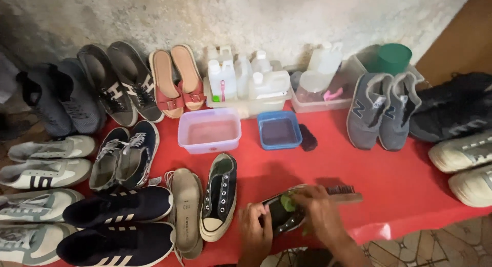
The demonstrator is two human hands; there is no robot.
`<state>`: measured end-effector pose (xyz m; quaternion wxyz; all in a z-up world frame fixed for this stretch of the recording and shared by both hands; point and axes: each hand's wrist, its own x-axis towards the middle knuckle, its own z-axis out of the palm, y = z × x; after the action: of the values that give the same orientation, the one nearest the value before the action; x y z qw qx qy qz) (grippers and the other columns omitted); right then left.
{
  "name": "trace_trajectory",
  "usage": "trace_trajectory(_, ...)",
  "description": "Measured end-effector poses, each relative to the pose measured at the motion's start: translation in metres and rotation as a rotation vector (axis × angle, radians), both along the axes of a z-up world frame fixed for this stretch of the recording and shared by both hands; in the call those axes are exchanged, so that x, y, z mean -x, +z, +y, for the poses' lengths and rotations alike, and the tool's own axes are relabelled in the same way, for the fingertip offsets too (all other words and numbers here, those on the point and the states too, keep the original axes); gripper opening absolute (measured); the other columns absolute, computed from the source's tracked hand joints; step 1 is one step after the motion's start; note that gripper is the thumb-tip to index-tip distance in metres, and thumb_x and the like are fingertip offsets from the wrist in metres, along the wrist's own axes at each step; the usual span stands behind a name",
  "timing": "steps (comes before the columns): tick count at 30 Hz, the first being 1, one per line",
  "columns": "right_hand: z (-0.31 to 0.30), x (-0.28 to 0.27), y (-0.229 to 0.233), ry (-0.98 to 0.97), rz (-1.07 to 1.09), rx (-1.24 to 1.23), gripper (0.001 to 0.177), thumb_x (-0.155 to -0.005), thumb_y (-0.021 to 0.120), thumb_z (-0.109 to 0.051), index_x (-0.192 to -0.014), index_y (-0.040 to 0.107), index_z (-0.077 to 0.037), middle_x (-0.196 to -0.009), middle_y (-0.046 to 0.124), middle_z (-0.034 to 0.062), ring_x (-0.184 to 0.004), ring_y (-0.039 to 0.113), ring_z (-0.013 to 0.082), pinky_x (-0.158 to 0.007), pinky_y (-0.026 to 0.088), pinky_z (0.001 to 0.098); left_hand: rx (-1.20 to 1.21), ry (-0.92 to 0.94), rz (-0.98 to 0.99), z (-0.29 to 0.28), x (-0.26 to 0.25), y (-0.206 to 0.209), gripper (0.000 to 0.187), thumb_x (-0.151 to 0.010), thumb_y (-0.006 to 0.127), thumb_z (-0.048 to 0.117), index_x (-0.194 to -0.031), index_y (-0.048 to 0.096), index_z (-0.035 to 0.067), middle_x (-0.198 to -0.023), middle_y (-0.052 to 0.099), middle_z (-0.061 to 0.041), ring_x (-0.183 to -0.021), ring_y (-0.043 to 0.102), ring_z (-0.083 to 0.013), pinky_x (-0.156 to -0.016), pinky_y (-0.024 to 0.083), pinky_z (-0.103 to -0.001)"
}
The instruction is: A person cleans a black sneaker using a green cloth and a small brush at a workstation.
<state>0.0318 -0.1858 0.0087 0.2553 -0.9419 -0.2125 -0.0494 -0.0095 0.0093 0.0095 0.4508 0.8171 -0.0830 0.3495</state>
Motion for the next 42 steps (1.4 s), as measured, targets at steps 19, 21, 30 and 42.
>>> trace_trajectory(19, 0.031, 0.002, 0.022, -0.298, 0.254, -0.050, 0.031, -0.093, 0.050, -0.027, -0.116, 0.069, -0.016, -0.125, 0.064, 0.0093, -0.114, 0.062, 0.0326, -0.096, 0.049, 0.0438, -0.039, 0.035, -0.035, -0.002, -0.004, -0.007, 0.019, -0.100, 0.055, 0.012, -0.082, 0.052, 0.010, -0.077, 0.061, -0.003, -0.067, 0.057, -0.0249, -0.072, 0.040, -0.040)
trace_trajectory(21, 0.031, 0.009, 0.015, -0.059, 0.065, -0.101, 0.026, -0.083, 0.062, -0.018, -0.106, 0.073, -0.016, -0.114, 0.066, 0.0058, -0.101, 0.063, 0.0301, -0.086, 0.050, 0.0418, -0.029, 0.028, 0.007, -0.002, -0.004, -0.011, 0.020, -0.100, 0.055, 0.014, -0.081, 0.051, 0.012, -0.075, 0.059, -0.002, -0.066, 0.055, -0.0241, -0.071, 0.039, -0.039)
trace_trajectory(30, 0.035, 0.014, 0.033, -0.008, 0.041, 0.047, 0.011, -0.087, 0.065, -0.020, -0.094, 0.073, -0.024, -0.097, 0.067, 0.0013, -0.091, 0.065, 0.0250, -0.070, 0.052, 0.0407, -0.026, 0.029, 0.001, -0.001, -0.003, -0.016, 0.020, -0.100, 0.054, 0.015, -0.080, 0.049, 0.013, -0.073, 0.056, 0.000, -0.065, 0.052, -0.0237, -0.070, 0.037, -0.039)
trace_trajectory(42, -0.039, 0.003, 0.092, -0.242, 0.091, -0.271, 0.029, -0.093, 0.064, -0.017, -0.116, 0.082, -0.022, -0.120, 0.075, 0.0056, -0.111, 0.074, 0.0231, -0.096, 0.060, 0.0373, -0.015, 0.049, -0.044, -0.003, -0.008, -0.023, 0.021, -0.097, 0.058, 0.015, -0.079, 0.049, 0.013, -0.072, 0.054, 0.001, -0.062, 0.051, -0.0210, -0.072, 0.042, -0.037)
